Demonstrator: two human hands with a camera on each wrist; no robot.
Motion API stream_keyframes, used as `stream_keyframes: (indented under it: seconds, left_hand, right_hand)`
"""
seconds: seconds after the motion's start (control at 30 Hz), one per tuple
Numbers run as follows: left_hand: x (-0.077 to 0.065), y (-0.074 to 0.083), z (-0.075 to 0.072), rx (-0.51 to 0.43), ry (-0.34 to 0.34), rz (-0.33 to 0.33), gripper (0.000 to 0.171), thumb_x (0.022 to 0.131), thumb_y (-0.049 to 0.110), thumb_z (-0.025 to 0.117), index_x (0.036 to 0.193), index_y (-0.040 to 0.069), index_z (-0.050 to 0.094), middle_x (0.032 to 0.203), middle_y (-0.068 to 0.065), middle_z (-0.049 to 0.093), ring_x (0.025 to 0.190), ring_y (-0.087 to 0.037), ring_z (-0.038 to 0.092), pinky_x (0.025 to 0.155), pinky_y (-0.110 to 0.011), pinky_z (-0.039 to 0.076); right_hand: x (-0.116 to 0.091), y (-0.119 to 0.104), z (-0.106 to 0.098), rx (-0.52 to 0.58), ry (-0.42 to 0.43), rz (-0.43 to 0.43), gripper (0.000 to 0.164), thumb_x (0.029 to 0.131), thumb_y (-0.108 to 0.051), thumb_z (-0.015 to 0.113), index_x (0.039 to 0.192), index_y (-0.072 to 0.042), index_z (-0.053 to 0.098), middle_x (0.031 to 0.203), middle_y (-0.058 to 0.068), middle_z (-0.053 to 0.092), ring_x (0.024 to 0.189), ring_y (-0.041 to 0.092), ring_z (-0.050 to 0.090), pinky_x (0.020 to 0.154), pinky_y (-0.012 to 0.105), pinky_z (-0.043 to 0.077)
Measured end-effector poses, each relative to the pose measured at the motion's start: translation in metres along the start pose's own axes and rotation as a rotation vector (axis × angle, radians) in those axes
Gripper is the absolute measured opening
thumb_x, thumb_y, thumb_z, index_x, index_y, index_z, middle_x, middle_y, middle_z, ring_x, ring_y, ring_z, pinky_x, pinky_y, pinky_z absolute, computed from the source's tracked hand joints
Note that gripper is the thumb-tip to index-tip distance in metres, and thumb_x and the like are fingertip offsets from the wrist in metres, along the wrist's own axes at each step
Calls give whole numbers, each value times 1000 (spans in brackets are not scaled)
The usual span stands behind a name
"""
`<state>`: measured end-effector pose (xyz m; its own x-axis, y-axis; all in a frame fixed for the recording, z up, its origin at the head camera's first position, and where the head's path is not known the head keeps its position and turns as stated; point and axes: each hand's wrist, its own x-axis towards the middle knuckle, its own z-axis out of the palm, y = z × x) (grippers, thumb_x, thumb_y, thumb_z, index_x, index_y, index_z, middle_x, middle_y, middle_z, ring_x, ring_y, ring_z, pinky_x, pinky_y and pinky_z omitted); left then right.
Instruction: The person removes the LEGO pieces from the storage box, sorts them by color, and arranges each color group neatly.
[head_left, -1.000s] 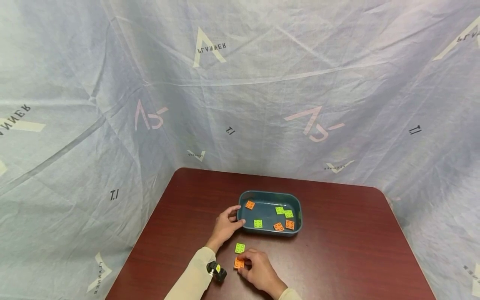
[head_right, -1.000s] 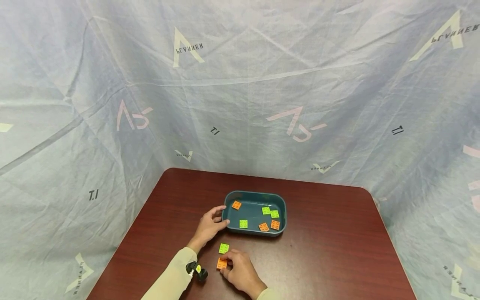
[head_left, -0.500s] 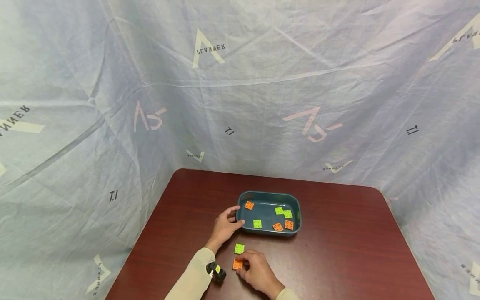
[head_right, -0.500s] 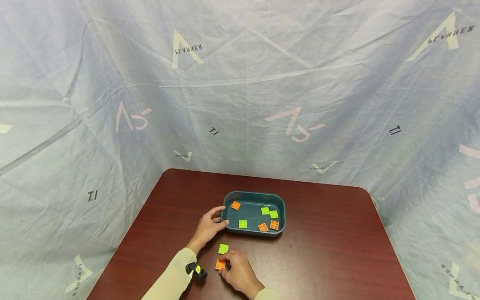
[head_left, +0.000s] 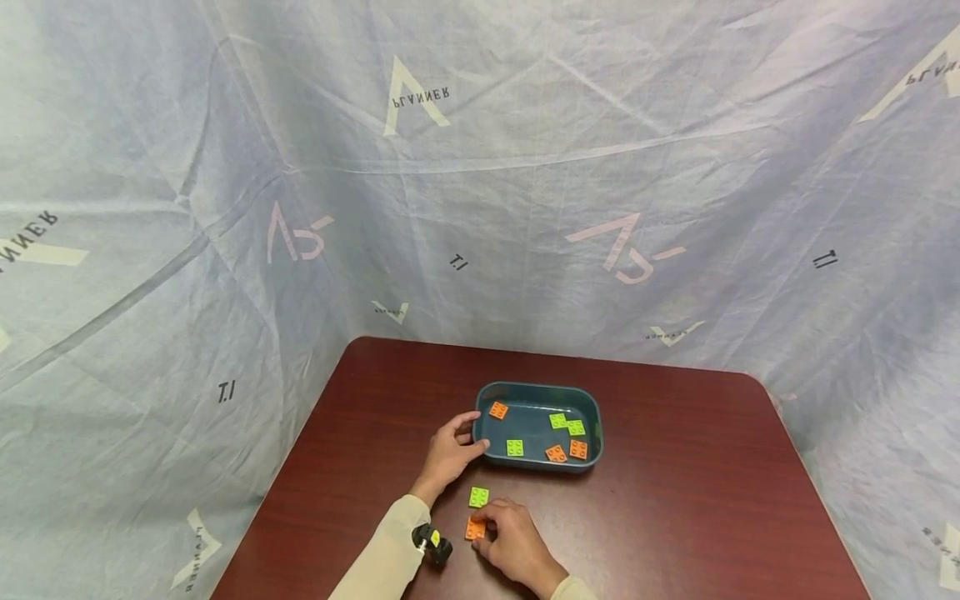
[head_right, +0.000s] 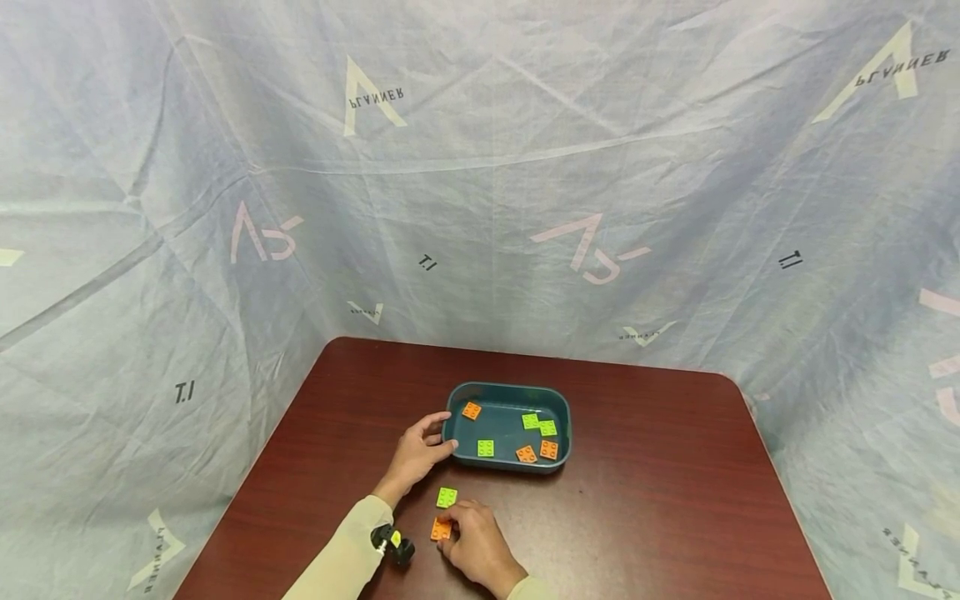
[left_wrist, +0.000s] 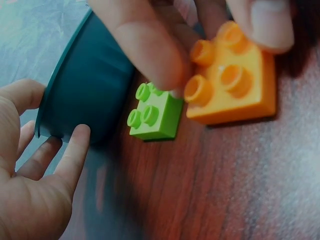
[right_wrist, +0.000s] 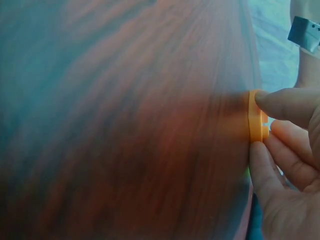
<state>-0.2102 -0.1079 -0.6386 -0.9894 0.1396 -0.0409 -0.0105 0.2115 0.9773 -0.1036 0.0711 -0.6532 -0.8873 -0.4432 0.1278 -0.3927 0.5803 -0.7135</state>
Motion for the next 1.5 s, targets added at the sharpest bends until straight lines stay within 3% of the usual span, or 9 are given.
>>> stream_keyframes:
  seconds: [0.47,1.0,1.23,1.33,1.5]
  left_hand:
    - [0,0,1,-5,8,-2,63,93,28,84,150,17,59,143,-19,63,128,-38,67,89,-44,64]
    - [2,-1,0,9,13,9,63,94,28,83,150,15,59,141,-20,65,125,-37,69,88,-39,64]
    - [1,-2,2,7,7,8,63,94,28,83,151,14,59,141,-20,65,123,-35,71,88,-40,64]
    - [1,-1,2,14,8,9,62,95,27,82,151,15,59,142,-19,65,123,-36,70,89,-41,64]
    - [1,0,2,40,14,3,61,96,25,81,152,16,58,143,-18,65,125,-36,70,90,-41,63]
  right_hand:
    - [0,-3,-2,-3,27,-17,21,83,-16,90,102,-17,81,98,-8,74,87,1,64,73,22,54]
    - [12,-22,-32,45,61,39,27,87,-20,87,111,-11,80,105,1,75,93,12,72,78,27,59]
    - [19,-20,-47,103,167,-13,27,84,-10,89,110,-9,80,107,5,76,93,23,76,78,34,64]
    - [22,-19,-56,82,222,-16,29,83,-10,90,110,-13,80,108,1,78,96,21,77,78,34,64]
    - [28,-17,-72,77,237,-2,29,86,-14,89,113,-14,80,109,4,78,99,23,76,83,40,64]
